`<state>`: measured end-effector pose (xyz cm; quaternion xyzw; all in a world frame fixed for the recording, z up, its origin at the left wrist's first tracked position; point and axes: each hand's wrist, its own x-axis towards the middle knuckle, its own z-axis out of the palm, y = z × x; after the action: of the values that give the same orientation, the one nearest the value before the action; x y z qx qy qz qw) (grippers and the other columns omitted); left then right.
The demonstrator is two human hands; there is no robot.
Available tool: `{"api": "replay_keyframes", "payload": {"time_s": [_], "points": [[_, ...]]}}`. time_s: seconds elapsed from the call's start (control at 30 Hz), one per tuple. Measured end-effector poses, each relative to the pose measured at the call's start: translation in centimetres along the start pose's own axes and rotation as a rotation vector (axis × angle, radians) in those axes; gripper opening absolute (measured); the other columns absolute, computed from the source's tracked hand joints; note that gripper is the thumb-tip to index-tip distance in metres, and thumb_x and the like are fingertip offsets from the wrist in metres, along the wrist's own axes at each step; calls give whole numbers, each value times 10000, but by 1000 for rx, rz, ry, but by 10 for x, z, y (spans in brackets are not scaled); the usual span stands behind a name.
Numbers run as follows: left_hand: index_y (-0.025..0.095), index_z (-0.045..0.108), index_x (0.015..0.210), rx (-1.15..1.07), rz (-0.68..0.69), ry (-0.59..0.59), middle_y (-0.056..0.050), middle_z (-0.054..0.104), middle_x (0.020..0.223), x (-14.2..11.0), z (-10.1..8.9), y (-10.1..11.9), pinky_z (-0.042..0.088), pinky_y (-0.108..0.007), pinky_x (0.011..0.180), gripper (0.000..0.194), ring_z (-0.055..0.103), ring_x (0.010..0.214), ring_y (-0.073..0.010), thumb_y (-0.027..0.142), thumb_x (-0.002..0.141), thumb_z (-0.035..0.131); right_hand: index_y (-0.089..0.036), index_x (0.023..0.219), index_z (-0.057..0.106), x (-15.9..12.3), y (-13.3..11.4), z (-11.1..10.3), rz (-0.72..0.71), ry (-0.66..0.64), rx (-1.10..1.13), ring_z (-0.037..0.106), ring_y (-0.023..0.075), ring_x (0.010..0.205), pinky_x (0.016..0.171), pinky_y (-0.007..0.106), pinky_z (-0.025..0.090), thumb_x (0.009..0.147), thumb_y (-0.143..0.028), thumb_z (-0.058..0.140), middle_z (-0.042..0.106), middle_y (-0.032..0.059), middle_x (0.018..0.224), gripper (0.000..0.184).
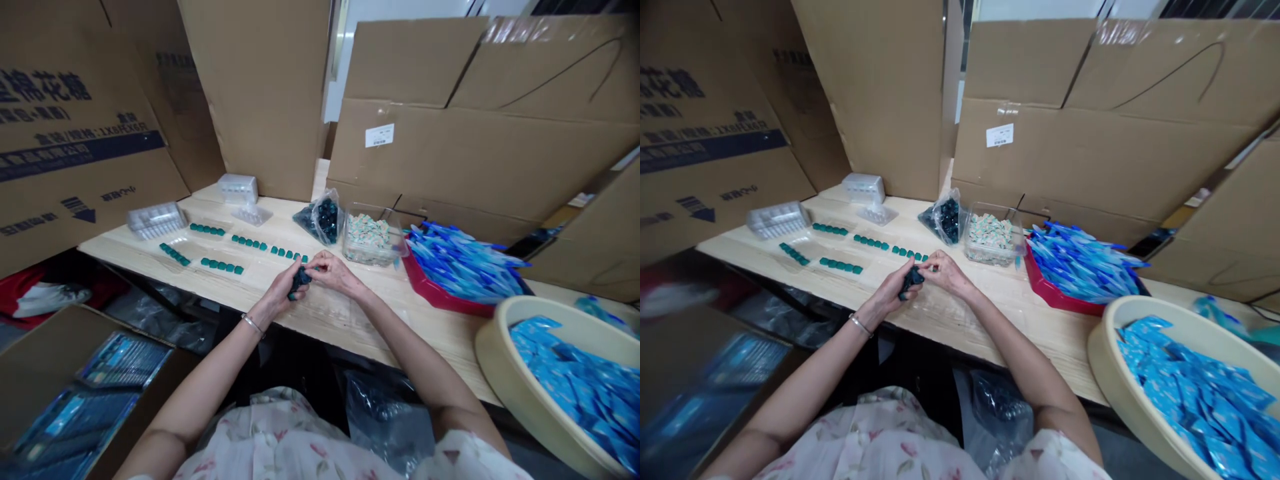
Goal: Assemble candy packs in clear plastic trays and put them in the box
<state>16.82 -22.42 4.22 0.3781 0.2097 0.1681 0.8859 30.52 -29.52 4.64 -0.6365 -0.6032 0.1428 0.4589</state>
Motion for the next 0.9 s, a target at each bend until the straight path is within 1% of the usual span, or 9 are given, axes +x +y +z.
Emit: {"api": "replay_keyframes", "payload": {"time_s": [0.1,0.2,0.3,0.4,0.5,0.63,0.77,0.83,0.9], "points": [[129,550,816,53,4,-25,17,495,638,-1,3,-2,172,-125,321,422,332,376,-4,536,724,613,-158,682,696,-1,3,-1,92,55,84,541,107,652,604,232,447,678,-234,652,586,30,774,87],[134,551,846,86,18,-56,-21,549,690,-2,2,-2,172,-128,329,454,333,381,-5,578,747,556,-145,682,677,-2,2,-3,186,115,208,574,104,625,604,226,460,706,-261,617,622,29,744,133],[141,550,834,126,10,-59,-17,542,667,-1,4,-2,161,-131,324,465,325,374,-11,598,751,532,-152,761,693,-4,-3,-3,162,84,256,568,84,561,552,210,463,676,-279,650,642,31,799,159],[138,555,822,199,-11,-69,-11,528,652,-3,6,-1,164,-132,322,458,334,377,-16,590,748,541,-151,728,689,-4,-6,-2,106,31,237,526,56,479,489,200,445,673,-263,645,641,33,820,132],[155,558,877,247,28,-85,-1,532,698,-6,7,1,174,-124,334,408,330,382,-2,545,754,567,-147,731,666,-4,-5,-3,202,73,318,536,75,478,494,203,443,727,-310,606,634,10,675,173],[188,555,968,349,173,-16,25,523,739,-5,3,-1,189,-123,336,383,322,382,12,459,715,651,-144,748,630,-4,-3,-5,349,212,465,567,102,511,538,224,467,682,-366,655,629,-2,596,233],[184,525,891,461,255,98,47,496,674,4,1,-9,215,-141,324,358,333,381,-12,465,706,645,-155,741,631,-5,-4,-1,300,242,383,616,141,586,601,263,498,674,-356,658,655,20,634,214],[189,502,848,471,266,112,59,483,649,10,0,-13,208,-151,325,327,313,368,-17,469,724,616,-162,723,632,-5,-4,2,274,249,332,624,154,608,609,275,505,677,-351,647,660,26,651,195],[188,508,842,519,325,129,55,494,649,15,-3,-16,249,-162,352,288,343,384,-31,448,750,587,-165,718,632,-5,-4,4,270,245,330,631,161,636,626,284,514,674,-351,640,666,31,684,192]]}}
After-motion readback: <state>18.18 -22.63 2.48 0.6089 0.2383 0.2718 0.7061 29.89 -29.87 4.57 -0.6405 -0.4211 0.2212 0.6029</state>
